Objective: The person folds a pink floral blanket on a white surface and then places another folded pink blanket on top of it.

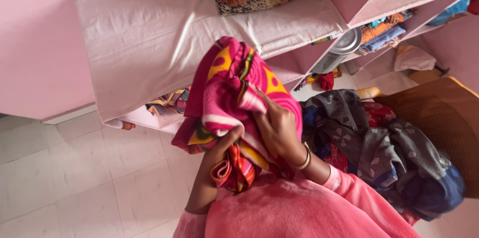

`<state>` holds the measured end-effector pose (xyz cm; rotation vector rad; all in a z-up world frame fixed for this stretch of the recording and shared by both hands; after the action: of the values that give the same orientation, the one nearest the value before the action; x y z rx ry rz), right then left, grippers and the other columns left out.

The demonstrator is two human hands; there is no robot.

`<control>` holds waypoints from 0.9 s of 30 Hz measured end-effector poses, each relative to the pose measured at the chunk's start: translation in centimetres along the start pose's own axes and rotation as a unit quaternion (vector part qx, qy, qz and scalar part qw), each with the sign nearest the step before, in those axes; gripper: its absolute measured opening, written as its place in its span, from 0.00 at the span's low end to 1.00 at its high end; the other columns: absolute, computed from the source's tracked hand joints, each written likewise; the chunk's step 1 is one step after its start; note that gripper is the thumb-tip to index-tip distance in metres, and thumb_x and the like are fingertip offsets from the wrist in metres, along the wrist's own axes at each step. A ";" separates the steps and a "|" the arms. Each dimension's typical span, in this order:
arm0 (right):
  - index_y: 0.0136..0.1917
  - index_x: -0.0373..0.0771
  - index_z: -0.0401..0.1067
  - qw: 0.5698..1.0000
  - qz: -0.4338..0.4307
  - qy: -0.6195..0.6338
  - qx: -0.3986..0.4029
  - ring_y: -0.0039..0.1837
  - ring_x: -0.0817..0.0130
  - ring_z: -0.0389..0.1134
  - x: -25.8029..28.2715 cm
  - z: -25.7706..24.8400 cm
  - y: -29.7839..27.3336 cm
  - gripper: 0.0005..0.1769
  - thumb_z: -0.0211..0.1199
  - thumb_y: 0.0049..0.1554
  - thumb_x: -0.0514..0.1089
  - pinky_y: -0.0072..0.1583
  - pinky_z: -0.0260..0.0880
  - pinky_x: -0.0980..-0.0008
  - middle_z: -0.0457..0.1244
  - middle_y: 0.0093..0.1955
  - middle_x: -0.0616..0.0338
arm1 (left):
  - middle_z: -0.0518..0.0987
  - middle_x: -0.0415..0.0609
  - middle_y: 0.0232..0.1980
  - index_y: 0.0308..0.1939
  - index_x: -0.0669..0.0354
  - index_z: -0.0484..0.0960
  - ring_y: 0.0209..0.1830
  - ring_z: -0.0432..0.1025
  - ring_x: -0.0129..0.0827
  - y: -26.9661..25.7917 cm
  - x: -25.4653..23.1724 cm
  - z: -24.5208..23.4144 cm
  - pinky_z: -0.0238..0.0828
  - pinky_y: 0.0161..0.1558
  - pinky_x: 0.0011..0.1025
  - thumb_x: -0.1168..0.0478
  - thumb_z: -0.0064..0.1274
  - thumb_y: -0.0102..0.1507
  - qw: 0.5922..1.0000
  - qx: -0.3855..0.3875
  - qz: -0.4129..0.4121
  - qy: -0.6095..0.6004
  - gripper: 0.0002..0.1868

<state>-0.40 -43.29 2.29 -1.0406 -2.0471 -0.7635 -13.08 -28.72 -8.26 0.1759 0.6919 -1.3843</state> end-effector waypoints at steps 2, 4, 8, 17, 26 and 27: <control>0.65 0.34 0.71 0.975 0.095 0.198 -0.016 0.50 0.66 0.67 -4.1 0.4 0.7 0.19 0.55 0.63 0.42 0.54 0.66 0.67 0.67 0.48 0.53 | 0.75 0.59 0.59 0.62 0.68 0.69 0.53 0.74 0.47 -0.2 0.0 -0.5 0.72 0.57 0.47 0.59 0.48 0.65 1.000 -0.006 0.000 -0.005 0.24; 0.64 0.34 0.71 0.904 0.151 0.391 -0.079 0.59 0.68 0.68 -8.1 -0.7 1.7 0.18 0.50 0.67 0.44 0.62 0.66 0.69 0.67 0.57 0.55 | 0.76 0.60 0.59 0.61 0.68 0.70 0.52 0.75 0.47 -0.7 -0.6 -1.5 0.72 0.57 0.47 0.59 0.49 0.64 1.000 -0.016 0.010 -0.016 0.23; 0.65 0.35 0.68 0.788 0.172 0.573 -0.147 0.70 0.62 0.63 -10.7 -5.7 3.2 0.15 0.52 0.71 0.45 0.74 0.60 0.60 0.64 0.65 0.56 | 0.77 0.60 0.57 0.60 0.69 0.71 0.51 0.75 0.47 -3.4 -4.5 -4.3 0.73 0.56 0.47 0.61 0.50 0.64 0.996 -0.033 0.069 -0.052 0.22; 0.64 0.36 0.71 0.595 0.233 0.768 -0.023 0.70 0.54 0.66 -10.8 -4.6 1.0 0.21 0.51 0.64 0.48 0.77 0.56 0.49 0.67 0.67 0.51 | 0.79 0.61 0.54 0.57 0.70 0.73 0.48 0.77 0.47 -5.0 -10.2 -12.7 0.74 0.54 0.47 0.66 0.54 0.64 0.989 -0.053 0.126 -0.064 0.19; 0.64 0.34 0.72 0.656 0.154 0.725 -0.142 0.63 0.56 0.70 -12.3 -9.9 1.5 0.18 0.48 0.71 0.46 0.70 0.69 0.57 0.69 0.61 0.51 | 0.83 0.73 0.52 0.46 0.79 0.78 0.39 0.76 0.47 -4.7 -2.6 -18.4 0.72 0.44 0.41 0.73 0.60 0.62 0.985 0.093 -0.095 0.113 0.11; 0.63 0.34 0.71 0.665 0.137 0.723 -0.129 0.64 0.56 0.70 -11.2 -10.9 2.0 0.18 0.47 0.71 0.46 0.71 0.68 0.57 0.69 0.62 0.50 | 0.84 0.69 0.52 0.46 0.76 0.80 0.41 0.77 0.44 -3.8 -2.1 -18.4 0.73 0.45 0.39 0.72 0.61 0.61 0.974 0.087 -0.118 0.175 0.12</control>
<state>9.54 -55.28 -0.03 -0.4467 -0.3826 -1.1625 -23.00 -18.48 -20.61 0.4981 0.9040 -1.6632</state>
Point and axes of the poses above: each hand's wrist, its own y-axis towards the middle knuckle, its own z-axis out of the palm, x = y × z, the point moved 5 cm from there along y, towards the middle knuckle
